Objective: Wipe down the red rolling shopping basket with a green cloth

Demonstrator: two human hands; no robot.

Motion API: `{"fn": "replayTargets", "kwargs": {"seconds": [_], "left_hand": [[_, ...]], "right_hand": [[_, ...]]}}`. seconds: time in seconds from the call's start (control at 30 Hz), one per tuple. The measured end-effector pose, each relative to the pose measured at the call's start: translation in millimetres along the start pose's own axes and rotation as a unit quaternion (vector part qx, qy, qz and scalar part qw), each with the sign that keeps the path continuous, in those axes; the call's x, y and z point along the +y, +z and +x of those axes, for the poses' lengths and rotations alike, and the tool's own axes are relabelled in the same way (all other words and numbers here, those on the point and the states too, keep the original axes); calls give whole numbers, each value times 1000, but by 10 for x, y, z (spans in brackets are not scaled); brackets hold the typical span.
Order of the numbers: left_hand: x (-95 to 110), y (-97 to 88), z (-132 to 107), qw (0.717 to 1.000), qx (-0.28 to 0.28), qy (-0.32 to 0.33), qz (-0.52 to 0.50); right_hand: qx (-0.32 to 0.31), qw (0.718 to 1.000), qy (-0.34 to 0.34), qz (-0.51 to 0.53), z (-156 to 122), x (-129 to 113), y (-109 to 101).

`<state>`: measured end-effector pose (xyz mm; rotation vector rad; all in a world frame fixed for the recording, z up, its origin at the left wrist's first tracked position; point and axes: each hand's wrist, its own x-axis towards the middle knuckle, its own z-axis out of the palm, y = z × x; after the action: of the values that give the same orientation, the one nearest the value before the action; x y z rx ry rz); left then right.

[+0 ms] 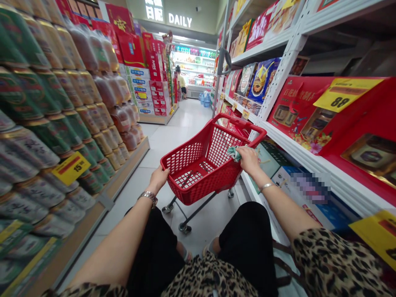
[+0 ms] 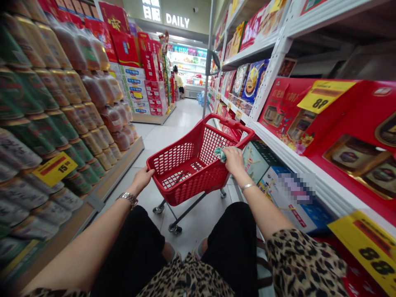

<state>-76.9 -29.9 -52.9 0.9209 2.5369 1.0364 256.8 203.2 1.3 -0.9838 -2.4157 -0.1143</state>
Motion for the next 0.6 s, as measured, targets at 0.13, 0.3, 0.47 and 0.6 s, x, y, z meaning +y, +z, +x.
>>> {"fn": "replayTargets", "kwargs": {"seconds": [0.13,0.3,0.47,0.6], "left_hand": [[-16,-51,35,1000,-3,-9,-4],[-62,-100,71,1000,-6,-13,-7],[-103,-122,104,1000,-7,-10,-13],[-127,-127,115,1000,-3,1,-21]], "right_hand": [[-3,1000,-18,13,-166,-272,55],[24,998,-48,42,-388,-652,176],[23,990,-108,86,-577,-1108,295],[16,975,-185,120,-759,-1516,422]]}}
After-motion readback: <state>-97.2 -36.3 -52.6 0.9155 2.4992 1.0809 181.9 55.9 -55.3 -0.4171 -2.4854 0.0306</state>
